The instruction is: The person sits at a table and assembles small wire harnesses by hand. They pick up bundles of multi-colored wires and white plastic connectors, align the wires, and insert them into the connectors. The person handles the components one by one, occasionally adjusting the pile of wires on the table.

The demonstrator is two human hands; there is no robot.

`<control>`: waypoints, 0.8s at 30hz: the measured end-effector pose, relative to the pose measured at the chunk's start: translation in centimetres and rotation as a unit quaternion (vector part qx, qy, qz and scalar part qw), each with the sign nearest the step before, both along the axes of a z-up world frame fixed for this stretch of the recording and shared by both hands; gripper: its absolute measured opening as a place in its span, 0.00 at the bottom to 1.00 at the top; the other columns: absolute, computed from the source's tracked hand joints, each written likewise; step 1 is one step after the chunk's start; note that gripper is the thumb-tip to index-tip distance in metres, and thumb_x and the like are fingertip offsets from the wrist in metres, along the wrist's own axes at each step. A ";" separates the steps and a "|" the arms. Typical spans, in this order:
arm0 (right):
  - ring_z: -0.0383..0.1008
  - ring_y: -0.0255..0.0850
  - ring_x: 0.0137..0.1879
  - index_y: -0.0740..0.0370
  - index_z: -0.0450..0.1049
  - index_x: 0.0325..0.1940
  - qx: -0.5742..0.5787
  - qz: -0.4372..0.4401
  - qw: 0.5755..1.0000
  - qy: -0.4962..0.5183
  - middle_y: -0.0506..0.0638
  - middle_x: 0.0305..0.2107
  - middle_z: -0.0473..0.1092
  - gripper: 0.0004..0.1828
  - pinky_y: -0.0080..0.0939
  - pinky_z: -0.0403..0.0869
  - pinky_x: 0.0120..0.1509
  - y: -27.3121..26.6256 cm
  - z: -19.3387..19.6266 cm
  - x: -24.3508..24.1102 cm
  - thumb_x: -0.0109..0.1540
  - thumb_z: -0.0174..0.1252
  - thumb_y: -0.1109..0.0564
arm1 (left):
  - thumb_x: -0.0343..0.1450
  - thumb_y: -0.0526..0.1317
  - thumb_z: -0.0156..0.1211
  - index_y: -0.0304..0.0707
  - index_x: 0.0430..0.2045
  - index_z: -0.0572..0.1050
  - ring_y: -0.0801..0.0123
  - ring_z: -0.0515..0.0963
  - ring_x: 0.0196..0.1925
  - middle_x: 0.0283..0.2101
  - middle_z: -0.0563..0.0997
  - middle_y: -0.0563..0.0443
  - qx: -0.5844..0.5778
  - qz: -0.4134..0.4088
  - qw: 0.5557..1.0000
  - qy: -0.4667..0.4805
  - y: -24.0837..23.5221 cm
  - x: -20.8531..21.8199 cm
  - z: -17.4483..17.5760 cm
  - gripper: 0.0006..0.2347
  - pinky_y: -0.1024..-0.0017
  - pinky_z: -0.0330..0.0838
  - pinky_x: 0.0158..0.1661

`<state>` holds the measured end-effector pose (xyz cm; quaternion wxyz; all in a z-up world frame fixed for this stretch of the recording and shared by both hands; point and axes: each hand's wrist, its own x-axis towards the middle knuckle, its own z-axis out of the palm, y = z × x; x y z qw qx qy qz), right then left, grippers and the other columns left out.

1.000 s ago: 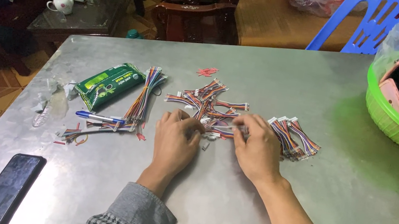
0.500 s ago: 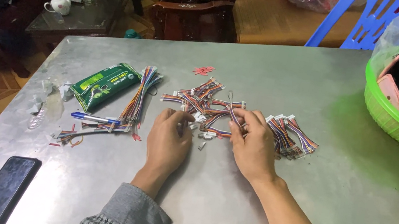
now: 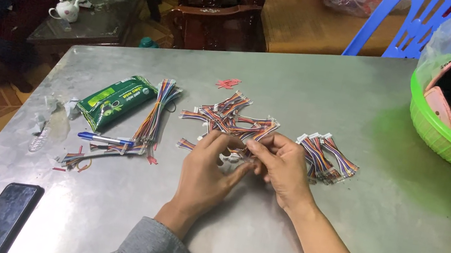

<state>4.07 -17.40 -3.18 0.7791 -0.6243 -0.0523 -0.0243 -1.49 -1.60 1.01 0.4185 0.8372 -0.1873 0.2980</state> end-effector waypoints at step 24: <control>0.61 0.26 0.21 0.69 0.82 0.33 -0.022 0.019 0.999 -0.023 0.50 0.15 0.72 0.08 0.22 0.59 0.23 0.6 2.2 -1.6 0.59 0.71 0.59 | 0.64 0.36 0.59 0.42 0.23 0.80 0.68 0.72 0.21 0.17 0.76 0.49 -0.156 -0.002 0.964 0.214 0.8 1.9 -2.5 0.03 0.71 0.65 0.25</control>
